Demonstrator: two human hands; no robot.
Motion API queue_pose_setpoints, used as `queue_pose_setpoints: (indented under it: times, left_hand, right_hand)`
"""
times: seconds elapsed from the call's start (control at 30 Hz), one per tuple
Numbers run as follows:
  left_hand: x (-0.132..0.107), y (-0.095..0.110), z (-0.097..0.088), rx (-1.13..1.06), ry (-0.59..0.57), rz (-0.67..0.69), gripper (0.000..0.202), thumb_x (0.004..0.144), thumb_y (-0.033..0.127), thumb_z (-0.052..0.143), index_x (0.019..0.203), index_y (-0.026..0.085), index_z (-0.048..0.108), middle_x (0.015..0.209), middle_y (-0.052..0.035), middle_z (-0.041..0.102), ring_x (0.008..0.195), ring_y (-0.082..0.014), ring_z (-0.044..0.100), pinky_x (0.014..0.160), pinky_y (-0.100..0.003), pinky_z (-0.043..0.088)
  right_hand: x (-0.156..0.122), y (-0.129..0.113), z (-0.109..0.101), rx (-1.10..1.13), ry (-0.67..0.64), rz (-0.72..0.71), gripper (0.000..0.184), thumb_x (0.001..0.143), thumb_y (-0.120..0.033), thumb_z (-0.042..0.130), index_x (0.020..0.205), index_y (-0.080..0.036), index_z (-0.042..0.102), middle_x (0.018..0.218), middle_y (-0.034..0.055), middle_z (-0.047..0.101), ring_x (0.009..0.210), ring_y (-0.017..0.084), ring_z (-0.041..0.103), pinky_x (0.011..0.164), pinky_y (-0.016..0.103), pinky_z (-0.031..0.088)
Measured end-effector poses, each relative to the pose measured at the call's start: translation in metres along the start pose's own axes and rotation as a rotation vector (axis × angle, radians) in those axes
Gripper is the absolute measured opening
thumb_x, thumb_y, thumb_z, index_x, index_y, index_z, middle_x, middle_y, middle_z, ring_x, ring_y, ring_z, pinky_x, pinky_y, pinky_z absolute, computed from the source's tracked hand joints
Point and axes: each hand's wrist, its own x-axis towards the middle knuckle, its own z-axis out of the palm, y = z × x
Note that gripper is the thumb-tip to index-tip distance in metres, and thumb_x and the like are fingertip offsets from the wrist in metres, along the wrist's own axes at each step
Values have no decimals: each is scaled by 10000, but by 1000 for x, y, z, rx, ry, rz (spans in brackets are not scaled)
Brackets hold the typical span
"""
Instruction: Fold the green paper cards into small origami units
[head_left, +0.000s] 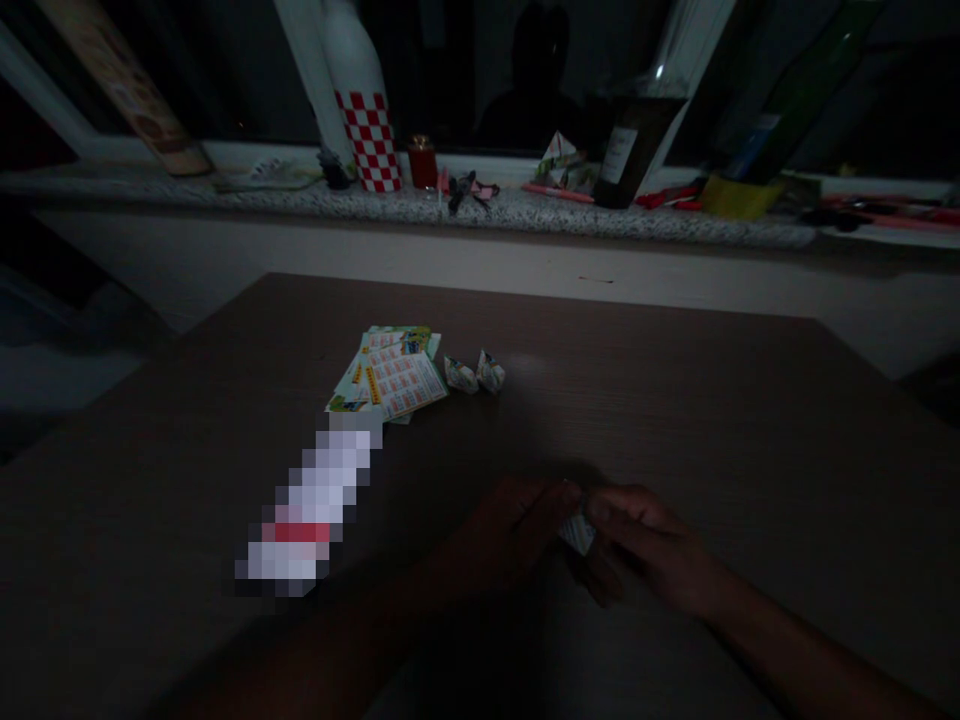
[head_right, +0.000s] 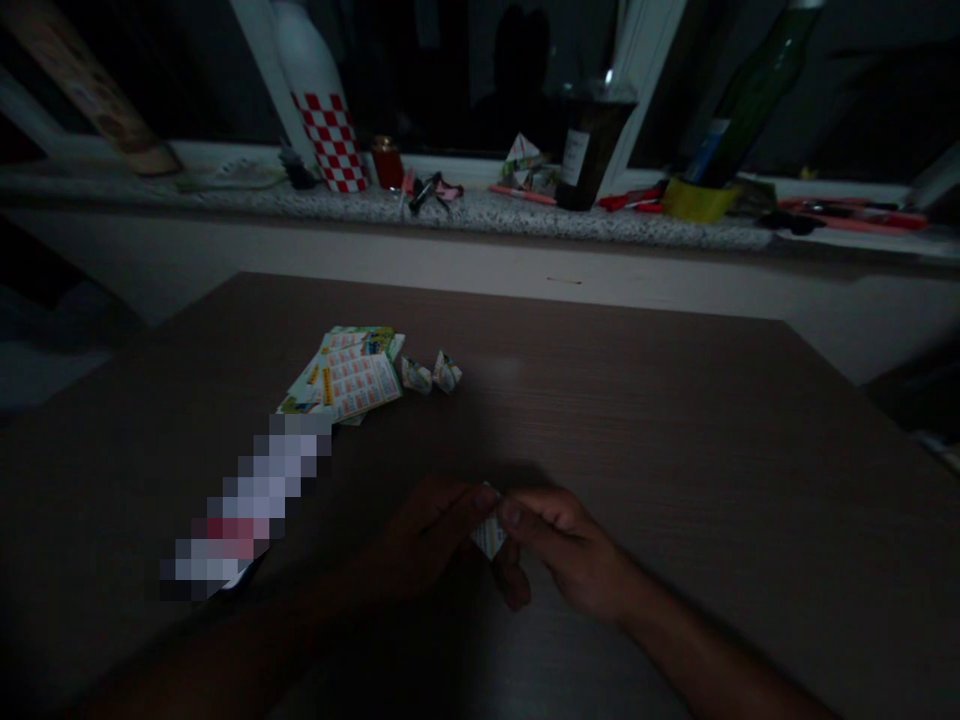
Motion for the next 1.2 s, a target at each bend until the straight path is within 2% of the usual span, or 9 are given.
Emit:
queue_pose_setpoints:
  times: [0.1,0.2,0.33,0.47,0.5,0.6,0.7,0.87,1.2]
  left_hand:
    - [2,-5,-1,-126,32,-61,520,924,514,375,642,131,585,513,5,527,461,-79,452,447,-184,322]
    - [7,-7,-1,-343,109,-176,499,856,568,456,608,145,547,431,44,429,374,-76,379,393,-198,315]
    - [7,-6,1,-543,39,-337,462,787,573,522,554,182,441,382,80,331,322,-77,320,363,-217,324]
    - [-4,-2,1,-115,7,-294,563,892,581,278,523,187,439,422,27,392,379,-109,392,415,-249,346]
    - [-7,0,0,74,72,-210,585,923,552,207,556,182,474,466,4,443,442,-125,449,477,-259,382]
    - [-12,7,-2,199,164,-115,424,922,487,338,721,179,548,684,-29,554,668,-157,513,665,-281,406]
    - [-8,8,-5,474,73,98,319,935,364,362,757,172,546,708,-21,557,647,-145,492,648,-273,370]
    - [0,1,-7,627,6,345,343,970,262,272,793,159,547,715,-34,598,610,-130,515,623,-245,373]
    - [-2,1,-7,676,3,311,405,978,294,254,752,153,558,664,-30,593,583,-126,513,604,-242,361]
  right_hand:
    - [1,-1,-3,-218,64,-63,386,943,-432,451,730,-149,604,621,16,599,583,109,568,590,232,455]
    - [3,1,-6,-392,234,-258,144,851,-327,638,916,-204,602,736,-3,628,669,113,595,610,208,475]
    - [5,0,-8,-717,315,-546,248,795,-201,694,1038,-227,651,984,65,671,885,178,649,751,274,529]
    - [5,-3,-8,-851,350,-646,148,831,-145,637,940,-208,714,901,69,724,807,178,690,699,271,561]
    - [4,-3,-8,-860,387,-641,147,819,-132,648,924,-207,718,841,53,735,740,164,693,655,251,562]
    - [3,-3,-8,-863,444,-567,95,784,-135,687,837,-197,734,702,17,742,589,136,680,554,208,540]
    - [4,-6,-5,-777,412,-421,91,800,-210,682,735,-182,737,620,14,731,523,133,668,498,199,524]
    - [4,-13,-2,-590,336,-254,215,826,-284,653,668,-154,721,541,31,695,466,132,630,455,211,495]
    - [3,-6,-3,-441,209,-188,274,885,-342,576,702,-152,651,621,25,668,564,115,604,545,214,478]
